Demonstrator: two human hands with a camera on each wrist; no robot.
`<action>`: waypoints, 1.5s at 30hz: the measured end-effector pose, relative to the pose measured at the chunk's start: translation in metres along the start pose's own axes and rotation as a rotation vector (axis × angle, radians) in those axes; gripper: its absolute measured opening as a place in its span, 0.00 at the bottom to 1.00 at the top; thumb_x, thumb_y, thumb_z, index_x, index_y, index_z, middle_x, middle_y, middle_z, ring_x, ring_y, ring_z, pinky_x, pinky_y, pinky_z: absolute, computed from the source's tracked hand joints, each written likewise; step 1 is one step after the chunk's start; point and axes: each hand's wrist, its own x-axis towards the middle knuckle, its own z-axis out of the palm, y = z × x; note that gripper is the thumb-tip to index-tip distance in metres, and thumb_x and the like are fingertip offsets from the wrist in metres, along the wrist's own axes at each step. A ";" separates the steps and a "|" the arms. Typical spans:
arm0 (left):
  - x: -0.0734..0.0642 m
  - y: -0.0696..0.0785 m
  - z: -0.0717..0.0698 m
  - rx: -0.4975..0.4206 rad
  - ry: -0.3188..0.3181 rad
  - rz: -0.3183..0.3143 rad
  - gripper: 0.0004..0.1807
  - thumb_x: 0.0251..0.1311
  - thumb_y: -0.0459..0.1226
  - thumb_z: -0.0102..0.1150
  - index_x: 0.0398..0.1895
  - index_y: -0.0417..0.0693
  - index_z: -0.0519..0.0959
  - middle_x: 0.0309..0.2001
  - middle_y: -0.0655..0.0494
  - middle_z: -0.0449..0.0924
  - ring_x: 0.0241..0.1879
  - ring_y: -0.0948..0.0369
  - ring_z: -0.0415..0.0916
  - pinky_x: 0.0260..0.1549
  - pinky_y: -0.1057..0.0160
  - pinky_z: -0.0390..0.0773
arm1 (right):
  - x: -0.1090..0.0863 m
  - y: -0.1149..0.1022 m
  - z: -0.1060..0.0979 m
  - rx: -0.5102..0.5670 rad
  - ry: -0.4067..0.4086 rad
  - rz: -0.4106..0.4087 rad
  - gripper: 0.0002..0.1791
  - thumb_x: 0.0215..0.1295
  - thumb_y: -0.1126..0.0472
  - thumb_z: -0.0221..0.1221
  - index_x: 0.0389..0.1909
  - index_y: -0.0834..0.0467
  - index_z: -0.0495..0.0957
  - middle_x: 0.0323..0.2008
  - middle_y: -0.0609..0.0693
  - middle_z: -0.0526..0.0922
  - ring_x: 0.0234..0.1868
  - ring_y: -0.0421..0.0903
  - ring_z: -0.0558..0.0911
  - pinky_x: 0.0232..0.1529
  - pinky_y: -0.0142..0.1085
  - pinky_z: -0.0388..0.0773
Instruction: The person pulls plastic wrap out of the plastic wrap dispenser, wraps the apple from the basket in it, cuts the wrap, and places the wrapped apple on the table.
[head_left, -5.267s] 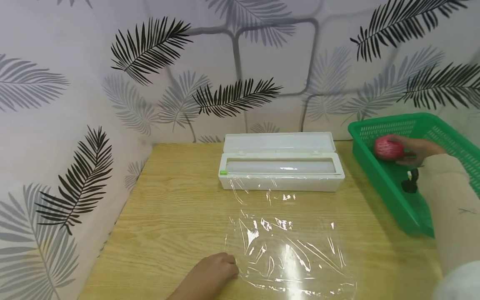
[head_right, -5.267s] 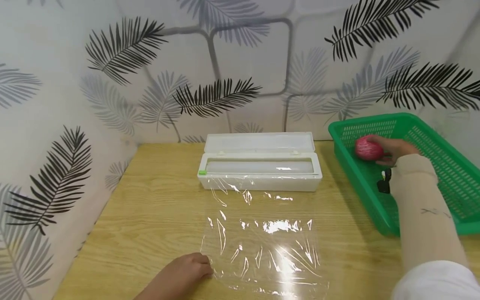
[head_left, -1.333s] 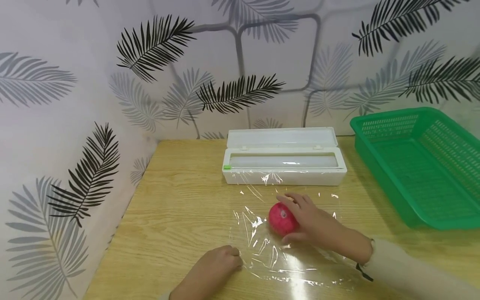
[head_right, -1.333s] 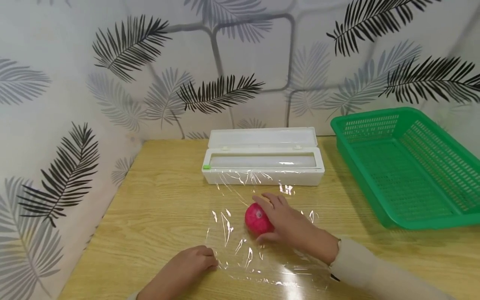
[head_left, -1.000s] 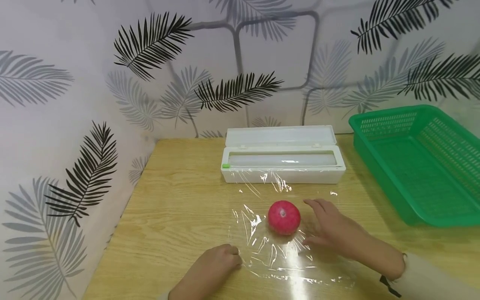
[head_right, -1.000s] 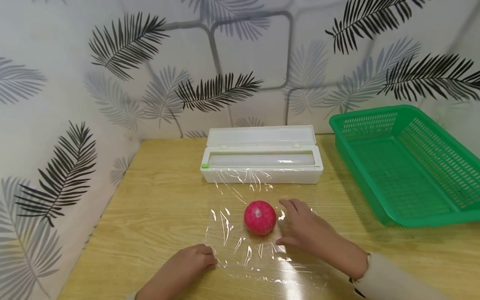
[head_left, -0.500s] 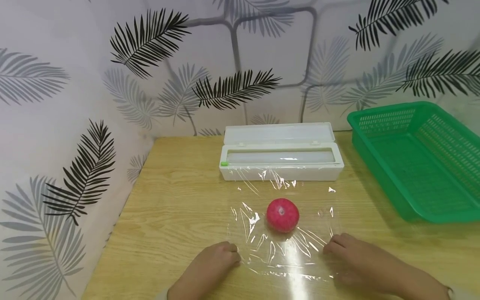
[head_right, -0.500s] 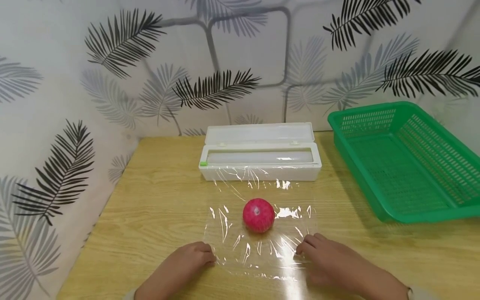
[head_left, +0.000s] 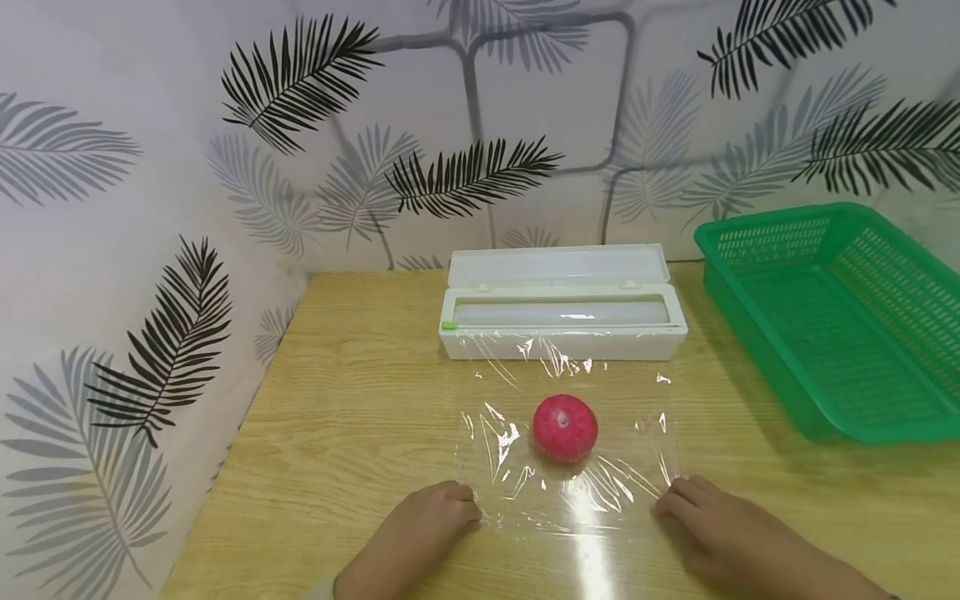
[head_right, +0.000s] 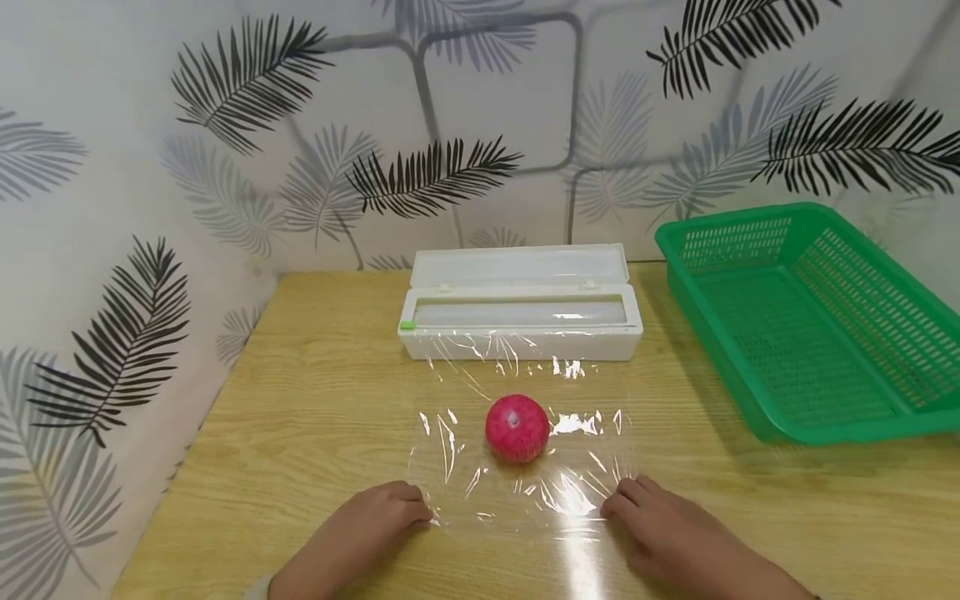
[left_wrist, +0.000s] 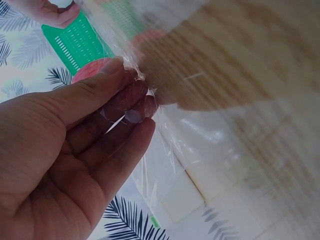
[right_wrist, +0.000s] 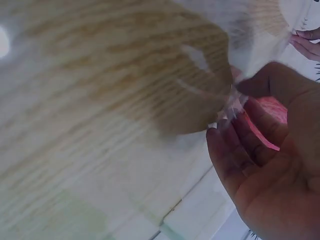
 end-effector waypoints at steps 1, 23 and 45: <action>0.000 0.000 0.000 -0.002 -0.001 0.000 0.05 0.58 0.41 0.57 0.28 0.57 0.82 0.28 0.68 0.73 0.30 0.69 0.69 0.33 0.75 0.72 | 0.000 0.000 0.000 -0.002 0.022 -0.004 0.16 0.44 0.67 0.62 0.34 0.48 0.74 0.32 0.36 0.68 0.32 0.34 0.67 0.32 0.26 0.71; -0.004 -0.006 -0.011 -0.111 0.071 0.014 0.06 0.56 0.34 0.59 0.34 0.54 0.82 0.34 0.66 0.77 0.37 0.69 0.74 0.39 0.74 0.74 | 0.004 0.019 -0.014 0.134 0.177 -0.050 0.21 0.72 0.47 0.37 0.32 0.49 0.77 0.33 0.35 0.75 0.33 0.34 0.74 0.40 0.18 0.68; 0.020 -0.024 -0.031 -0.224 0.446 -0.058 0.06 0.57 0.35 0.62 0.37 0.47 0.83 0.33 0.61 0.83 0.35 0.66 0.79 0.37 0.71 0.78 | 0.030 0.039 -0.028 0.268 0.287 0.046 0.12 0.52 0.71 0.65 0.32 0.51 0.77 0.29 0.35 0.77 0.30 0.33 0.77 0.32 0.18 0.72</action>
